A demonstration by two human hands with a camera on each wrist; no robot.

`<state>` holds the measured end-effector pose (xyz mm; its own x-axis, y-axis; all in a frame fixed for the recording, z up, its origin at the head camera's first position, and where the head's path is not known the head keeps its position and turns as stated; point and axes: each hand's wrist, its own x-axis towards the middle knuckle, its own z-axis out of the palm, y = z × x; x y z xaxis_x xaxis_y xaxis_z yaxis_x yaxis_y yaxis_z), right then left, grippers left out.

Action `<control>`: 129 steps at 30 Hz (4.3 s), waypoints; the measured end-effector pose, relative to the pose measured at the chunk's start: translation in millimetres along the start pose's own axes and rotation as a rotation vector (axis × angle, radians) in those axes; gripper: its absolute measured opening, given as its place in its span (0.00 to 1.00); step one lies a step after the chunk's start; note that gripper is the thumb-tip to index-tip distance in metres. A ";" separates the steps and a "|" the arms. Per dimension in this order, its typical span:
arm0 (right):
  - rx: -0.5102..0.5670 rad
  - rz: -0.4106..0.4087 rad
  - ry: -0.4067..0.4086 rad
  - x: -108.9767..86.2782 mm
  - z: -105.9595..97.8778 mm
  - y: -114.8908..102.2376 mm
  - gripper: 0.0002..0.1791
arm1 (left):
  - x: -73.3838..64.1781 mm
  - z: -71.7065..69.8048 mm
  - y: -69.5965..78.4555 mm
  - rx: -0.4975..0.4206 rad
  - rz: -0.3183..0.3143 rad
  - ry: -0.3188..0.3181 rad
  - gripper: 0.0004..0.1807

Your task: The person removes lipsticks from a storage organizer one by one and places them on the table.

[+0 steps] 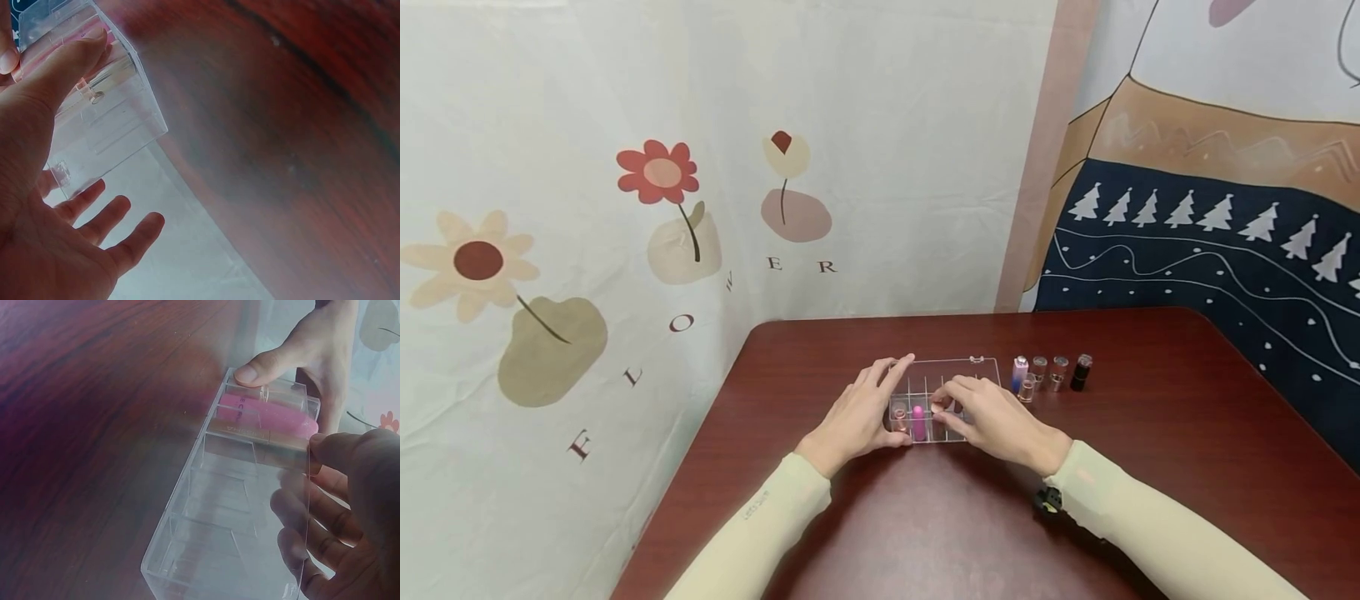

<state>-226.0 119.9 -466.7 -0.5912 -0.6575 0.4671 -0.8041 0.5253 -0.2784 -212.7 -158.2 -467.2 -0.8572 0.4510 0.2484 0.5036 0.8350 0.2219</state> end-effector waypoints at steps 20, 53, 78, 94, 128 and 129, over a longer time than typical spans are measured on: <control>-0.011 -0.033 0.023 2.5 0.0 -0.5 0.09 | 0.7 1.6 -1.3 -0.004 0.002 -0.001 0.75; -0.081 -0.097 0.167 6.4 -20.1 -3.3 0.11 | 2.1 2.5 -0.9 -0.009 0.003 0.004 0.75; -0.054 -0.071 0.215 1.2 -48.8 3.1 0.16 | 2.0 -3.0 4.8 0.076 0.051 0.035 0.75; -0.046 -0.013 0.216 -6.6 -61.4 9.4 0.17 | 1.9 -0.3 2.4 0.122 0.052 0.027 0.76; -0.120 0.018 0.302 -25.4 -94.1 35.9 0.19 | 1.0 -1.1 3.5 0.111 0.062 0.042 0.76; -0.123 0.022 0.305 -26.3 -95.0 37.1 0.19 | 0.9 -1.1 3.6 0.112 0.064 0.044 0.76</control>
<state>-234.3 208.0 -409.6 -0.5477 -0.4628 0.6971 -0.7668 0.6109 -0.1969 -211.5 -155.2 -465.1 -0.8172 0.4920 0.3001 0.5395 0.8363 0.0979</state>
